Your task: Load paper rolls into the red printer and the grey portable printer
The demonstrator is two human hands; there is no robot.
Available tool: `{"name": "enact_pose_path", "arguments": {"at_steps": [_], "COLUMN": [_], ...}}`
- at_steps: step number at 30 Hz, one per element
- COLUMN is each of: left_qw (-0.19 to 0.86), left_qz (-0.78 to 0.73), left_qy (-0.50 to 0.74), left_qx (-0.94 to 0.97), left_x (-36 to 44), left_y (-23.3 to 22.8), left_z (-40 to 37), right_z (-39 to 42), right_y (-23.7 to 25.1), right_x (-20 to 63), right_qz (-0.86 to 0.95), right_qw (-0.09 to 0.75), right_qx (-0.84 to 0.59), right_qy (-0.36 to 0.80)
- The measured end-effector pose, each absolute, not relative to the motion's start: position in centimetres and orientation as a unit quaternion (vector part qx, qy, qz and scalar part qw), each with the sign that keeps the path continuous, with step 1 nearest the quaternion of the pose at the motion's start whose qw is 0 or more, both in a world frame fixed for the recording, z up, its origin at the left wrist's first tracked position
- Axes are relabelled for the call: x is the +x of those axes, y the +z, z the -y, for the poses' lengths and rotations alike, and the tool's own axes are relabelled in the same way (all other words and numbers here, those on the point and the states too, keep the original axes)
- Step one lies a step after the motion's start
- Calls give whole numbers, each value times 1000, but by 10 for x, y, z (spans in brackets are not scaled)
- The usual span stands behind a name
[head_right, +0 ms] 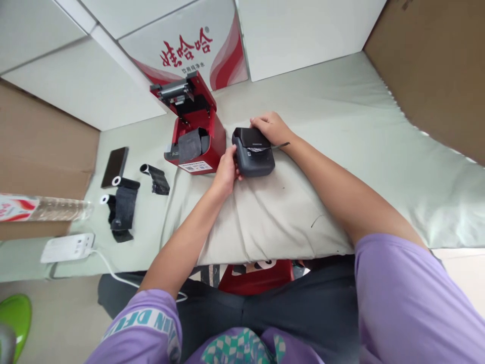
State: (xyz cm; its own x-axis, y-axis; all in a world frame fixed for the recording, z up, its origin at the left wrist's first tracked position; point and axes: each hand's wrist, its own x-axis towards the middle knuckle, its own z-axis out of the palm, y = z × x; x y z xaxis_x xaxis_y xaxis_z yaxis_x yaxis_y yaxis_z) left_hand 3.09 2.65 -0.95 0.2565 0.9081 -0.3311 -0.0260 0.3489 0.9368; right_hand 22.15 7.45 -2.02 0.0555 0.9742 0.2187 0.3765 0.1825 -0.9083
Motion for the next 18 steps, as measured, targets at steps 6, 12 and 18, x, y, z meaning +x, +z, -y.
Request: {"name": "enact_pose_path", "arguments": {"at_steps": [6,12,18], "left_qw": [653,668,695], "left_qz": [-506,-496,-481], "left_qy": [356,349,366], "left_qx": [438,430,390], "left_x": [33,31,31], "left_y": [-8,-7,-6], "left_z": [-26,-29,-29], "right_z": [-74,-74,-72], "right_y": [-21,-20,-18], "right_x": [219,220,221], "right_qz": [610,604,592], "right_qw": [469,474,496], "right_qx": [-553,-543,-499], "right_qy": [319,340,392]}}
